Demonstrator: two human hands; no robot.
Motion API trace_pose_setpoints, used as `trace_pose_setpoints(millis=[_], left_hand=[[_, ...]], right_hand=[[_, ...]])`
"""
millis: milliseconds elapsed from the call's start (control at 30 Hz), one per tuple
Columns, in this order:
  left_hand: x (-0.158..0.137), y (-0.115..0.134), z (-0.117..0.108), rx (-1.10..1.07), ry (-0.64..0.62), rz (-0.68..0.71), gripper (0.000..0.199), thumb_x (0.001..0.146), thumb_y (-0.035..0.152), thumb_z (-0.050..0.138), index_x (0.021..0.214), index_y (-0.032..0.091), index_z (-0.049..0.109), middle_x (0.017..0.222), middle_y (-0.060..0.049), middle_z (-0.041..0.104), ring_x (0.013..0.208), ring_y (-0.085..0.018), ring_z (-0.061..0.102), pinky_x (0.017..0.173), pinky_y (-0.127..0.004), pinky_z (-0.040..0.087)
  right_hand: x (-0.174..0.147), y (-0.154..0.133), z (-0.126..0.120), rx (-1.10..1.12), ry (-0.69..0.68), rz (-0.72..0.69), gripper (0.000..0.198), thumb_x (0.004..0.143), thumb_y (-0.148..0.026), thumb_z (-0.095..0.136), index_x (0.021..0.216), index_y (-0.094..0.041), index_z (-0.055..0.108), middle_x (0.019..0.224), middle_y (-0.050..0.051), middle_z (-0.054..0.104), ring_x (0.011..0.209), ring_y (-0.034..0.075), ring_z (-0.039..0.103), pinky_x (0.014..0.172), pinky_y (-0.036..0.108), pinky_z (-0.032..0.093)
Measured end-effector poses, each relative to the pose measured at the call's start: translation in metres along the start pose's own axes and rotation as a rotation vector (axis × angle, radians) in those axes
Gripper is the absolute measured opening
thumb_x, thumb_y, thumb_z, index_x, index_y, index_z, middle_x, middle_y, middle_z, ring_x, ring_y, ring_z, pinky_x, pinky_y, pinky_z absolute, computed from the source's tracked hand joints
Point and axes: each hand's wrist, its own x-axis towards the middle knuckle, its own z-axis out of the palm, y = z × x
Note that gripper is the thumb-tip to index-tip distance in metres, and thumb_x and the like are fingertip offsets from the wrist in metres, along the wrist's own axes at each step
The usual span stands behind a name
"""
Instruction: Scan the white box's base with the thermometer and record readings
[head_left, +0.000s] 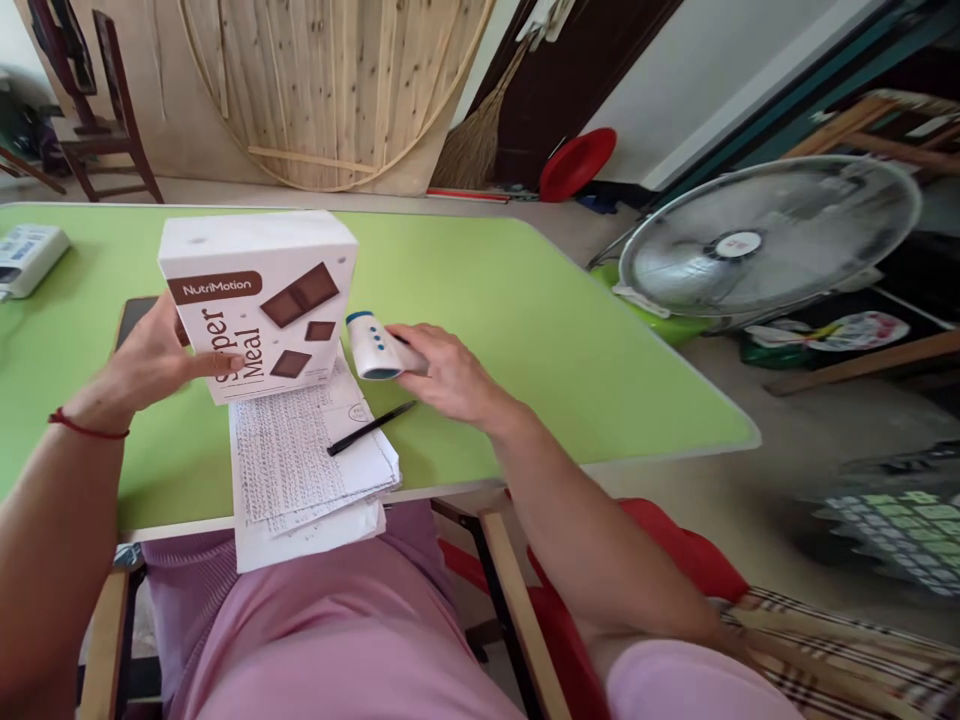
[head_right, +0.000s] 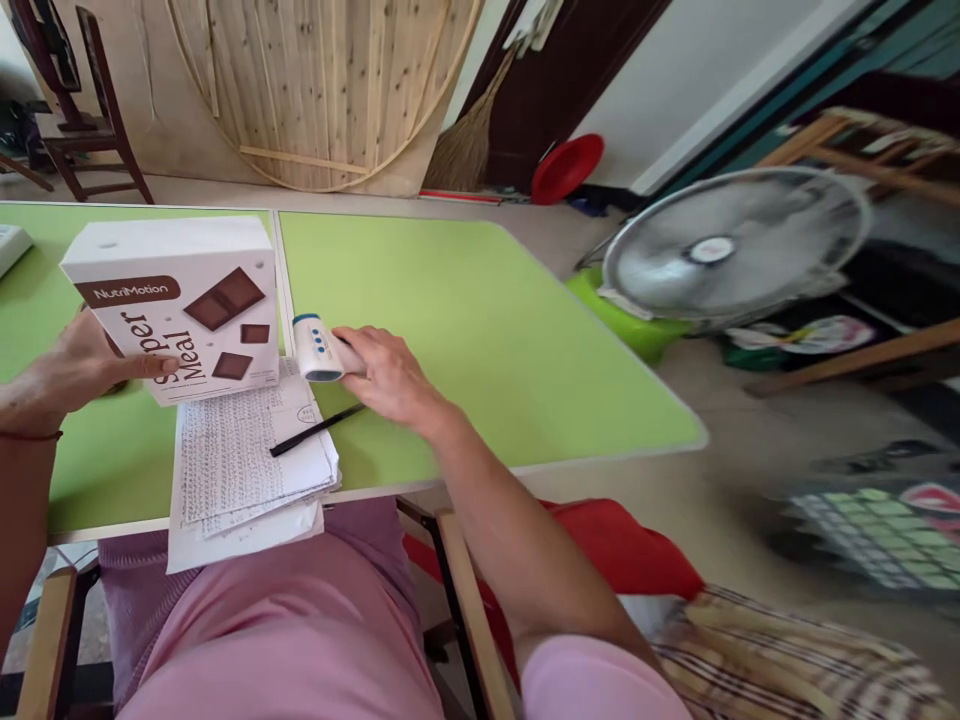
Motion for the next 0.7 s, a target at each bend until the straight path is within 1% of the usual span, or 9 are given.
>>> trace_pose_setpoints(millis=[100, 200, 267, 400, 467, 533, 600, 633, 700], left_hand=[[0.002, 0.000, 0.002, 0.069, 0.045, -0.009, 0.069, 0.066, 0.038, 0.083, 0.126, 0.015, 0.056, 0.122, -0.010, 0.066, 0.102, -0.026, 0.063, 0.086, -0.034, 0.053], [0.003, -0.001, 0.003, 0.136, 0.073, -0.004, 0.079, 0.068, 0.038, 0.082, 0.135, 0.015, 0.047, 0.130, -0.012, 0.061, 0.105, -0.026, 0.061, 0.091, -0.038, 0.051], [0.003, -0.002, 0.002, 0.157, 0.053, 0.011, 0.081, 0.070, 0.037, 0.081, 0.138, 0.014, 0.043, 0.134, -0.013, 0.058, 0.106, -0.026, 0.060, 0.092, -0.038, 0.049], [0.004, -0.002, 0.001, 0.143, -0.048, 0.032, 0.077, 0.077, 0.033, 0.075, 0.142, 0.014, 0.038, 0.135, -0.014, 0.056, 0.103, -0.023, 0.059, 0.091, -0.036, 0.049], [0.003, -0.001, 0.000, 0.175, -0.073, 0.031, 0.073, 0.079, 0.034, 0.073, 0.140, 0.012, 0.040, 0.133, -0.015, 0.057, 0.103, -0.023, 0.058, 0.091, -0.037, 0.048], [0.003, 0.001, 0.000, 0.228, -0.083, 0.023, 0.070, 0.081, 0.036, 0.071, 0.138, 0.010, 0.042, 0.133, -0.016, 0.056, 0.105, -0.023, 0.057, 0.094, -0.037, 0.046], [0.002, 0.002, -0.002, 0.280, -0.110, 0.034, 0.070, 0.083, 0.038, 0.069, 0.139, 0.009, 0.040, 0.134, -0.016, 0.055, 0.108, -0.022, 0.055, 0.095, -0.035, 0.045], [0.001, 0.002, -0.003, 0.325, -0.138, 0.050, 0.071, 0.084, 0.038, 0.067, 0.141, 0.010, 0.037, 0.135, -0.015, 0.055, 0.110, -0.022, 0.054, 0.096, -0.034, 0.044], [-0.002, 0.000, -0.007, 0.519, -0.208, 0.079, 0.068, 0.087, 0.040, 0.063, 0.143, 0.012, 0.035, 0.131, -0.012, 0.057, 0.111, -0.021, 0.053, 0.097, -0.034, 0.042]], right_hand=[[0.009, 0.014, 0.018, -0.093, -0.125, -0.028, 0.048, 0.074, -0.015, 0.056, 0.121, -0.019, 0.061, 0.102, 0.011, 0.070, 0.094, 0.030, 0.062, 0.087, 0.049, 0.048], [0.010, 0.015, 0.025, -0.112, -0.150, -0.036, 0.048, 0.076, -0.019, 0.055, 0.124, -0.019, 0.060, 0.103, 0.010, 0.069, 0.093, 0.029, 0.062, 0.087, 0.047, 0.047], [0.010, 0.012, 0.024, -0.132, -0.163, -0.048, 0.050, 0.076, -0.019, 0.056, 0.125, -0.019, 0.059, 0.104, 0.010, 0.069, 0.094, 0.029, 0.062, 0.089, 0.046, 0.047], [0.009, 0.007, 0.020, -0.160, -0.208, -0.074, 0.052, 0.074, -0.016, 0.057, 0.127, -0.017, 0.057, 0.108, 0.012, 0.068, 0.099, 0.030, 0.062, 0.092, 0.048, 0.046], [0.007, 0.006, 0.017, -0.169, -0.188, -0.108, 0.053, 0.074, -0.014, 0.057, 0.127, -0.017, 0.057, 0.113, 0.014, 0.067, 0.104, 0.032, 0.060, 0.092, 0.050, 0.046], [0.002, 0.004, 0.014, -0.172, -0.092, -0.158, 0.050, 0.076, -0.013, 0.058, 0.126, -0.017, 0.058, 0.117, 0.015, 0.065, 0.108, 0.033, 0.058, 0.092, 0.051, 0.046], [-0.004, 0.000, 0.009, -0.164, 0.024, -0.208, 0.038, 0.080, -0.014, 0.058, 0.117, -0.018, 0.063, 0.109, 0.014, 0.066, 0.102, 0.030, 0.060, 0.088, 0.049, 0.048], [-0.008, -0.002, 0.005, -0.154, 0.051, -0.234, 0.029, 0.083, -0.016, 0.058, 0.110, -0.018, 0.067, 0.101, 0.012, 0.068, 0.095, 0.028, 0.062, 0.083, 0.046, 0.049], [-0.016, -0.007, -0.001, -0.138, 0.008, -0.289, 0.017, 0.086, -0.019, 0.058, 0.097, -0.018, 0.071, 0.087, 0.009, 0.068, 0.082, 0.023, 0.063, 0.077, 0.042, 0.050]])
